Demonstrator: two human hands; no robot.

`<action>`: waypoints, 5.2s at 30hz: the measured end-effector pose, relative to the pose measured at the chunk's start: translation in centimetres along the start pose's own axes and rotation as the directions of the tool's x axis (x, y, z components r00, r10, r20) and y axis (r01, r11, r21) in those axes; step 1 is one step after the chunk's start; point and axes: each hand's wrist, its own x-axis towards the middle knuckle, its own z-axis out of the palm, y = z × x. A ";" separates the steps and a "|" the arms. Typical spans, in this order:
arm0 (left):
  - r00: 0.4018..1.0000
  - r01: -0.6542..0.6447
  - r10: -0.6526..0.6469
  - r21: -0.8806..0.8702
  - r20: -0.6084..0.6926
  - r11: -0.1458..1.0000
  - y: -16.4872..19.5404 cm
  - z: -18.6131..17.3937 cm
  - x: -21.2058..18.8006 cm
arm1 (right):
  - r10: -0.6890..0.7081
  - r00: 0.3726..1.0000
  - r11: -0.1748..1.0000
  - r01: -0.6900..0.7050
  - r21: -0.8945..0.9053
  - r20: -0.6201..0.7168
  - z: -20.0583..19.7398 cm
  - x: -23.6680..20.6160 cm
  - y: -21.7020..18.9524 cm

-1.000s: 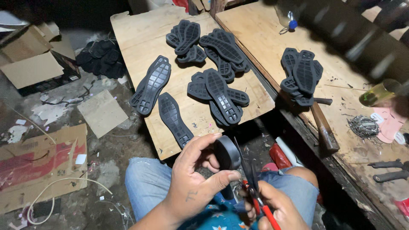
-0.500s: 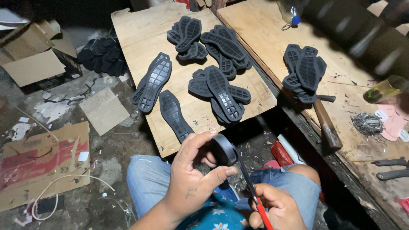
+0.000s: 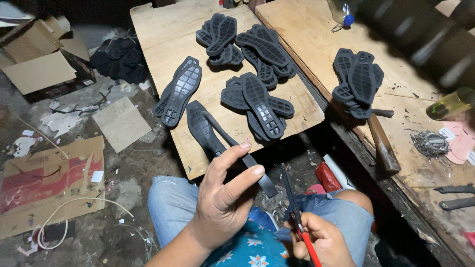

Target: The person sits on the floor and trims the edges of rubber shoe soles with red-handled shears, rotating each sole to cut around its outline. Finished soles are placed on the wooden workbench with a pile of other soles, and the person picks up the next sole to continue trimming.

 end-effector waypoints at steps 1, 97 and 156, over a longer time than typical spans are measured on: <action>1.000 -0.004 0.004 0.001 0.003 1.000 -0.1 0.0 0.0 | 0.019 1.000 1.000 -0.019 0.001 -0.008 -0.1 0.0 0.0; 0.754 0.292 -0.631 -0.953 0.181 0.075 -4.0 -1.4 -1.2 | 0.149 0.978 0.977 -0.123 -0.173 0.147 2.3 0.4 -2.8; 0.983 0.172 -0.162 -0.131 0.085 0.976 -2.8 1.3 -3.9 | -0.177 0.980 0.984 0.179 0.011 -0.092 7.8 0.9 -9.6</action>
